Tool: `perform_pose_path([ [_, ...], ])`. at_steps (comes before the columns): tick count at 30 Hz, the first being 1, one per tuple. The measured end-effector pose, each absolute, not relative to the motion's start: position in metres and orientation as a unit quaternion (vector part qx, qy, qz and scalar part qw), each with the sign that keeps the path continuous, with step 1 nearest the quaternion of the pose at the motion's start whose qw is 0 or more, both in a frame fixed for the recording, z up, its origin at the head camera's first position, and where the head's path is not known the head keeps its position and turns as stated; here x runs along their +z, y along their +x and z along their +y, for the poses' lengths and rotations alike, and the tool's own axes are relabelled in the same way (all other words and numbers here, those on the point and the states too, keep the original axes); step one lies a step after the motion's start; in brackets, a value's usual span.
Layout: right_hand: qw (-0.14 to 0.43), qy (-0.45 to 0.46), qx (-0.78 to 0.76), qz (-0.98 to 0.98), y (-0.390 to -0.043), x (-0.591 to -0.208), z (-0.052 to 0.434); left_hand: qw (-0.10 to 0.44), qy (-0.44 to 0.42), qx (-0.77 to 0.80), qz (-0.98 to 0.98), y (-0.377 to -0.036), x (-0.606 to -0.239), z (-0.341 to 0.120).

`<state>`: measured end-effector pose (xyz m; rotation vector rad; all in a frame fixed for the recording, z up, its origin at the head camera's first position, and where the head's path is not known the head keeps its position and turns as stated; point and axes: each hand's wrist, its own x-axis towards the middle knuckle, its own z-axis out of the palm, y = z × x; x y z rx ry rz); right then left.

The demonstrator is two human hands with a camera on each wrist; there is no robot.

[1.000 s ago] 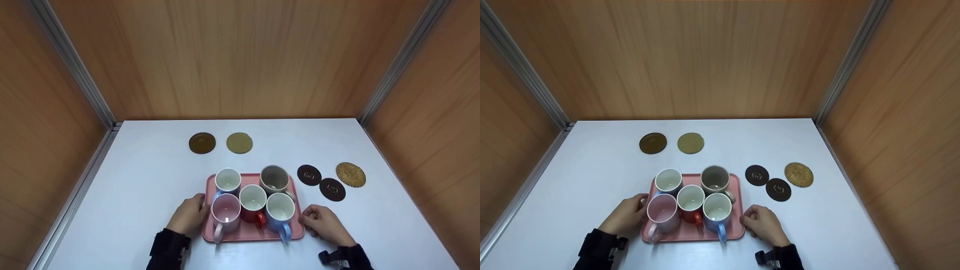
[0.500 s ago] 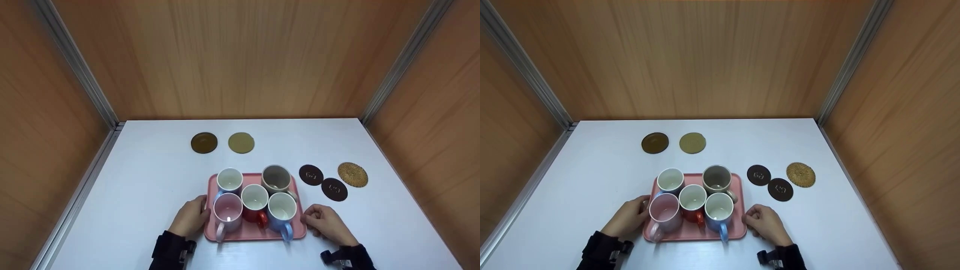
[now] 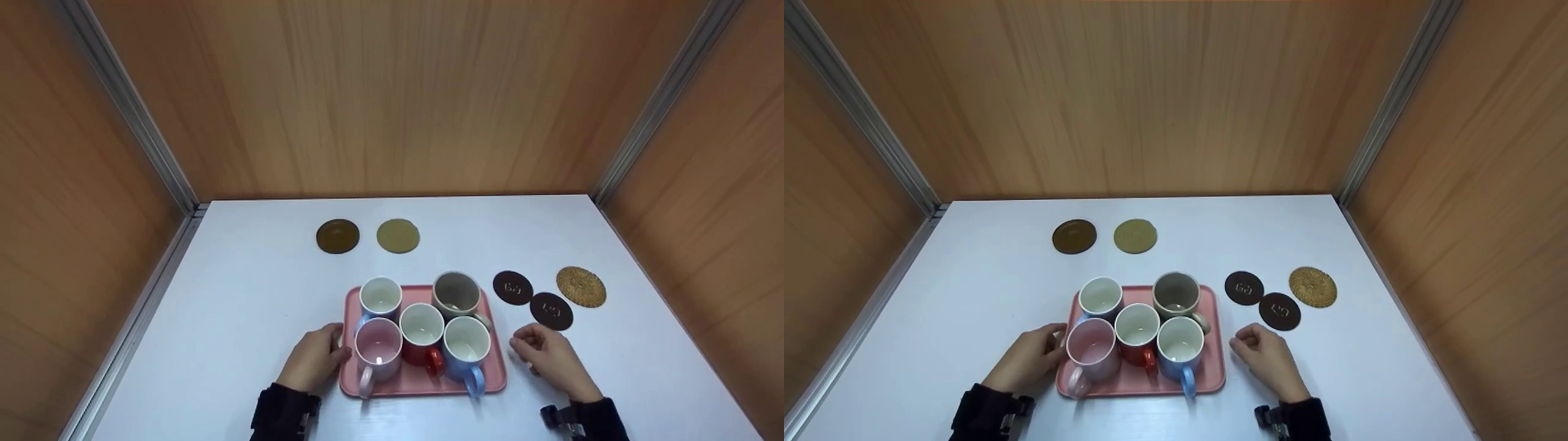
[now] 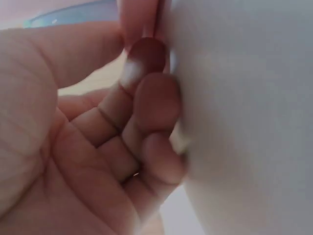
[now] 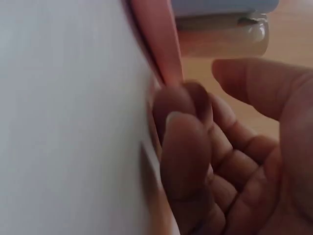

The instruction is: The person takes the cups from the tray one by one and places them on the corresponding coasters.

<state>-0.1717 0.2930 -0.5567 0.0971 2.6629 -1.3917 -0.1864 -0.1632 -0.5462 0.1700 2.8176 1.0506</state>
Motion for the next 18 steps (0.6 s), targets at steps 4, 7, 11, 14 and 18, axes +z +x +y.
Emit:
perform_pose_path([
  [4, -0.018, 0.020, -0.334, 0.942, -0.181, -0.552, 0.306, 0.061, 0.059, 0.334, 0.939, -0.179, -0.536, -0.161],
  [7, -0.036, 0.008, -0.249, 0.968, -0.192, -0.553, 0.319, 0.052, 0.082, 0.325, 0.941, -0.172, -0.532, -0.160],
  [11, -0.037, 0.005, -0.179, 0.983, -0.202, -0.556, 0.331, 0.043, 0.105, 0.316, 0.942, -0.167, -0.531, -0.160],
  [14, -0.036, -0.003, -0.153, 0.988, -0.206, -0.556, 0.335, 0.042, 0.108, 0.310, 0.944, -0.166, -0.531, -0.160],
  [18, -0.023, -0.019, -0.124, 0.992, -0.211, -0.551, 0.334, 0.039, 0.097, 0.304, 0.947, -0.166, -0.533, -0.162],
])
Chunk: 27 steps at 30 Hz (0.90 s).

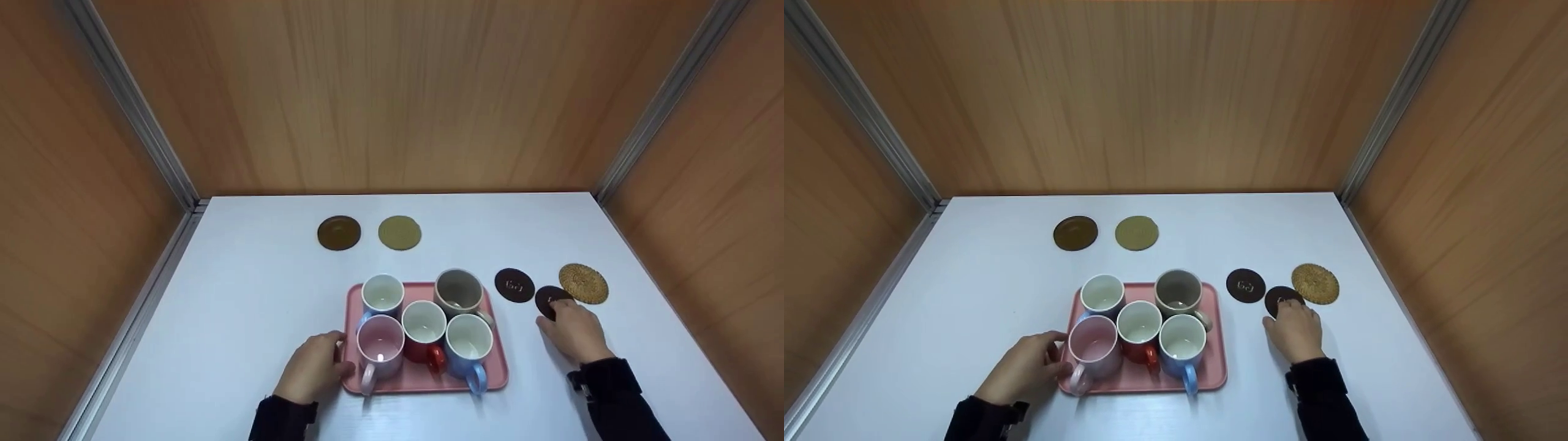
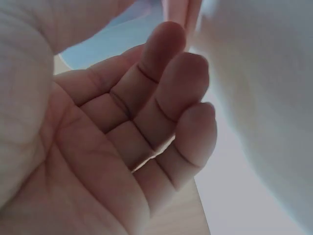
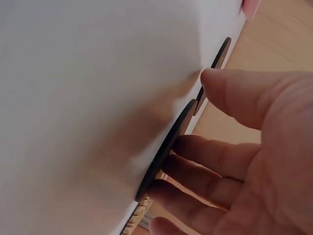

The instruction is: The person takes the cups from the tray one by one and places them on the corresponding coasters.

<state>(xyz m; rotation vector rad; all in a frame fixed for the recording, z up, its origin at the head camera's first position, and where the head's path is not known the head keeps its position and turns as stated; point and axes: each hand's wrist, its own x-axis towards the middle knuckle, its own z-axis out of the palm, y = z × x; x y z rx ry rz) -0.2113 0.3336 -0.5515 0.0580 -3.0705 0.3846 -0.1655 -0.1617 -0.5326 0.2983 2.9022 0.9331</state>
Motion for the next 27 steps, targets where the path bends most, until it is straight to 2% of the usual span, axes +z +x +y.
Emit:
perform_pose_path([
  [9, 0.008, 0.041, 0.049, -0.998, -0.213, -0.545, 0.327, 0.045, 0.085, 0.317, 0.943, -0.167, -0.534, -0.161],
  [18, -0.045, 0.044, 0.067, -0.996, -0.208, -0.545, 0.333, 0.041, 0.104, 0.303, 0.946, -0.165, -0.537, -0.159],
  [27, -0.070, 0.051, 0.094, -0.992, -0.217, -0.536, 0.337, 0.032, 0.108, 0.283, 0.952, -0.166, -0.539, -0.158],
])
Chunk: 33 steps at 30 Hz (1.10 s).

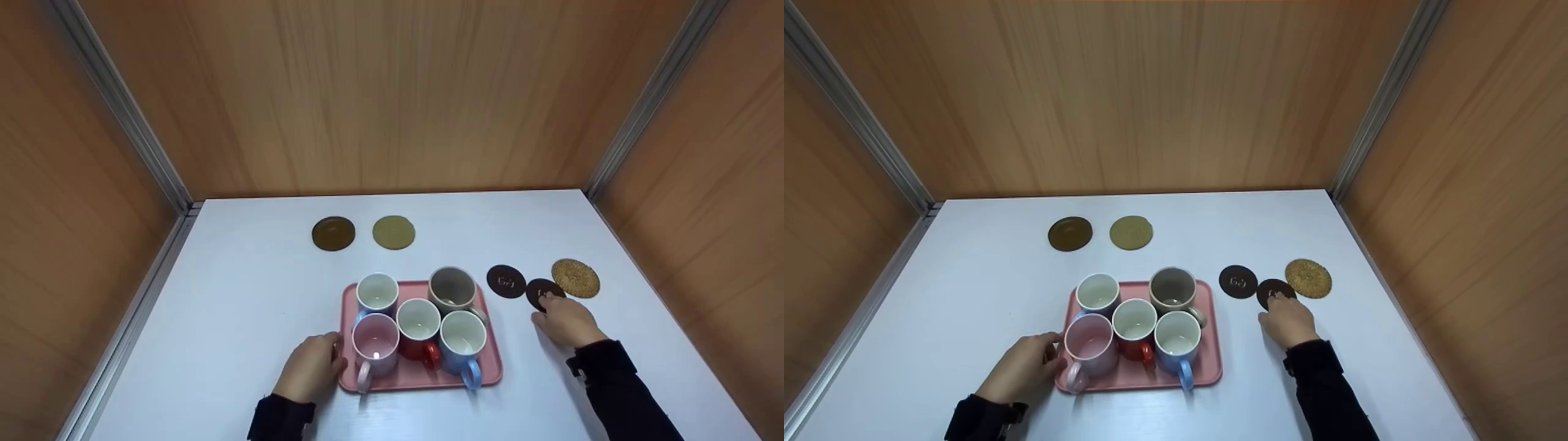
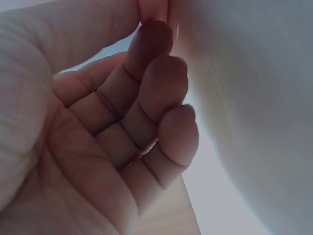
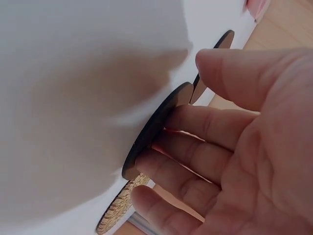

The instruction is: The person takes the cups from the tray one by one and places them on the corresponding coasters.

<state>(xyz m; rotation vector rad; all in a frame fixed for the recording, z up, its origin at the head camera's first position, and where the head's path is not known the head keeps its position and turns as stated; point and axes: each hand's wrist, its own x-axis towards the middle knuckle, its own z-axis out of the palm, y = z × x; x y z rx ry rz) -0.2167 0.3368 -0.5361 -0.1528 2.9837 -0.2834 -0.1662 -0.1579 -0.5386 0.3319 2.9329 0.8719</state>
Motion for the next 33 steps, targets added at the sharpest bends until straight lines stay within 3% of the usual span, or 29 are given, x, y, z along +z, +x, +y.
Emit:
perform_pose_path([
  [15, 0.082, -0.045, -0.100, 0.991, -0.233, -0.531, 0.337, 0.077, 0.078, 0.312, 0.944, -0.172, -0.543, -0.157],
  [33, 0.125, -0.068, -0.112, 0.984, -0.249, -0.524, 0.334, 0.045, 0.090, 0.293, 0.951, -0.167, -0.544, -0.160],
])
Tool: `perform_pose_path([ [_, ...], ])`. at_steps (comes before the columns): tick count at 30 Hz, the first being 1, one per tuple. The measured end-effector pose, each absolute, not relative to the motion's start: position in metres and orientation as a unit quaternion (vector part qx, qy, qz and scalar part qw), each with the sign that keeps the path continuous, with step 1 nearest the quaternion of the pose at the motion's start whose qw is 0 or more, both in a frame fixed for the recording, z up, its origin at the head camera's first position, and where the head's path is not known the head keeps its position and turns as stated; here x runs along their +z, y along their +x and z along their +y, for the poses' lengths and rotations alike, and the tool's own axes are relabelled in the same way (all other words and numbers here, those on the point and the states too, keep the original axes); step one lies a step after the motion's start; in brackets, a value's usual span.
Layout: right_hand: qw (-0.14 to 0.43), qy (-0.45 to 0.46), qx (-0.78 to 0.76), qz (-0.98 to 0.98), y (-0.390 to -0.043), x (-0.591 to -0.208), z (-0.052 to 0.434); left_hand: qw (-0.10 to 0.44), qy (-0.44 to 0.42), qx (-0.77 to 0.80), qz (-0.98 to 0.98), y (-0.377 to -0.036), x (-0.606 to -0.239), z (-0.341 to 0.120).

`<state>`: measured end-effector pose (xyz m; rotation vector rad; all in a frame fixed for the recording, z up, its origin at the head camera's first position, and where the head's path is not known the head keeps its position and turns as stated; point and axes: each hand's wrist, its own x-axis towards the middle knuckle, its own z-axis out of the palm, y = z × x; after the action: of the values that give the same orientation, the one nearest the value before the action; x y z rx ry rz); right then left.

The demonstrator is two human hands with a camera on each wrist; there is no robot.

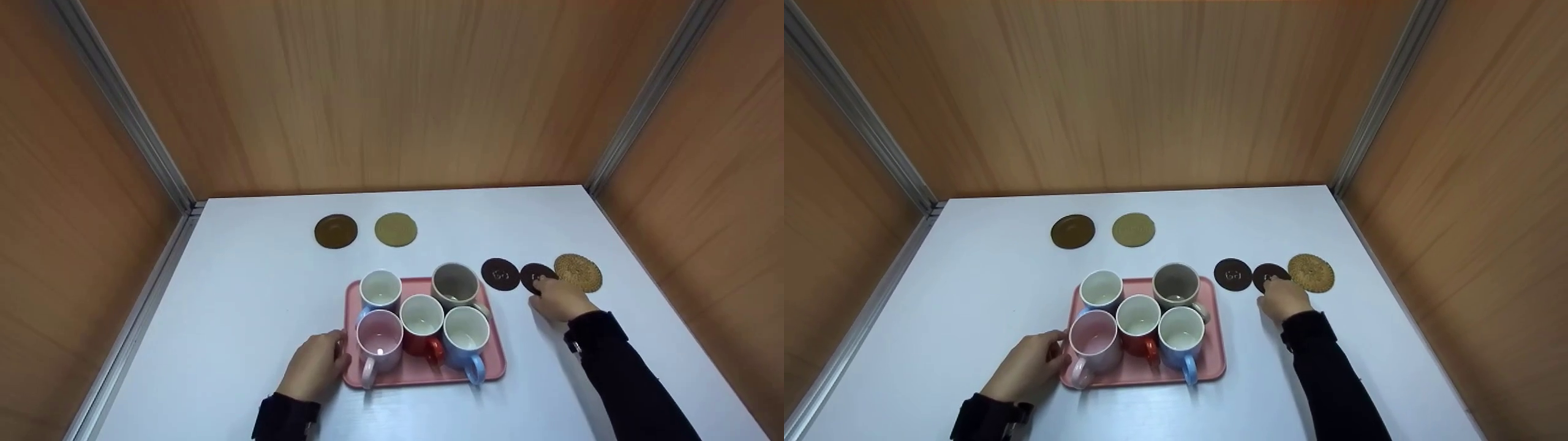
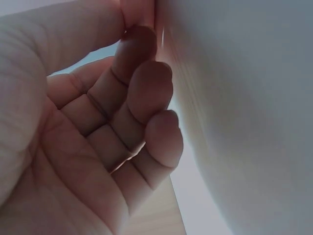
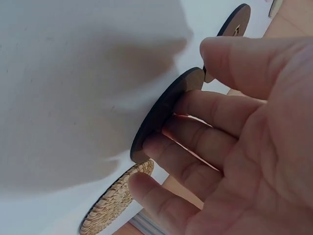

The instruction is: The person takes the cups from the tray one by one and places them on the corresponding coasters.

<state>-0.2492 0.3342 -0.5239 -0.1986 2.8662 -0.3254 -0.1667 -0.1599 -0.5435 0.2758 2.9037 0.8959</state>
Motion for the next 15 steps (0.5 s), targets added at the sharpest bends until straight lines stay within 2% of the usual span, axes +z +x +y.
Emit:
perform_pose_path([
  [6, 0.131, -0.070, -0.102, 0.984, -0.260, -0.531, 0.328, 0.042, 0.093, 0.302, 0.948, -0.164, -0.548, -0.163],
  [15, 0.147, -0.077, -0.089, 0.982, -0.286, -0.519, 0.316, 0.065, 0.078, 0.317, 0.943, -0.168, -0.547, -0.162],
])
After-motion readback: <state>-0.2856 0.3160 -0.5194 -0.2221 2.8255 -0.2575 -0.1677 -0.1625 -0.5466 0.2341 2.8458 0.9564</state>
